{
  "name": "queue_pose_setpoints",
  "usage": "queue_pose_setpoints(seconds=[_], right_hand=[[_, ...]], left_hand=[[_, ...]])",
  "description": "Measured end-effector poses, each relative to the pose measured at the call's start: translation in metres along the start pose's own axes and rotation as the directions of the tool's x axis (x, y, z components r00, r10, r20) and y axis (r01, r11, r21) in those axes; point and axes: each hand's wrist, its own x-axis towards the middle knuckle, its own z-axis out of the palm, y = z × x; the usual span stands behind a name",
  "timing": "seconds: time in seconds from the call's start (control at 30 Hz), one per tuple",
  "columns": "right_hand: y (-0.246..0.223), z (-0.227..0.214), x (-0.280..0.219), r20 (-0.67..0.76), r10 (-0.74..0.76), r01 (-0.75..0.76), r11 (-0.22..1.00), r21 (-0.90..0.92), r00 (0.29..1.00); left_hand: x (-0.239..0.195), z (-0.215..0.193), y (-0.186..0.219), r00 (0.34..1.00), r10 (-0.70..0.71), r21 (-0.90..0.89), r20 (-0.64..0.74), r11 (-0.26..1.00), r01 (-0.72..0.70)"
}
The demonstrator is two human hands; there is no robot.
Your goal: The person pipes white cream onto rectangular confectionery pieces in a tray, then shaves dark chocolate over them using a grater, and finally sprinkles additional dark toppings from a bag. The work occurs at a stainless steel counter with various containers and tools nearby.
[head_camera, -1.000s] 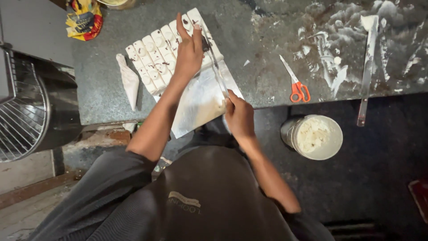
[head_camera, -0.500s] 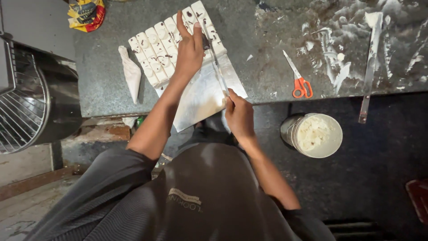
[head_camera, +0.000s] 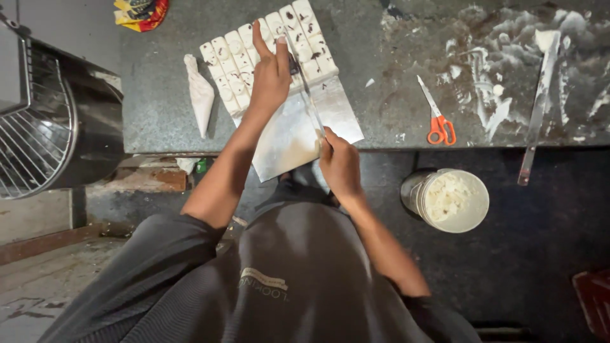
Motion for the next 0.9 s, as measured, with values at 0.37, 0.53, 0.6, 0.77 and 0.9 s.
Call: queue_pose_setpoints(seconds=[0.37, 0.53, 0.6, 0.77, 0.9], right_hand=[[-0.012, 0.005, 0.003, 0.090, 0.132, -0.134, 0.991, 0.011, 0.987], [-0.014, 0.011, 0.000, 0.107, 0.023, -0.022, 1.000, -0.009, 0.994], [-0.015, 0.016, 0.002, 0.154, 0.079, -0.079, 0.997, -0.006, 0.985], [-0.021, 0.022, 0.002, 0.155, -0.065, 0.064, 0.998, 0.011, 0.986], [-0.026, 0.027, 0.002, 0.241, 0.031, -0.044, 0.998, 0.049, 0.970]], left_hand=[[-0.008, -0.019, -0.006, 0.996, -0.018, -0.017, -0.084, 1.000, 0.016], [-0.017, -0.029, -0.009, 0.997, -0.026, -0.089, -0.075, 0.996, 0.019], [-0.018, -0.039, -0.013, 0.993, -0.034, -0.034, -0.115, 0.999, 0.030], [-0.035, -0.060, -0.017, 0.983, -0.097, -0.009, -0.156, 0.995, 0.097], [-0.047, -0.076, -0.019, 0.971, -0.162, -0.098, -0.173, 0.984, 0.147]])
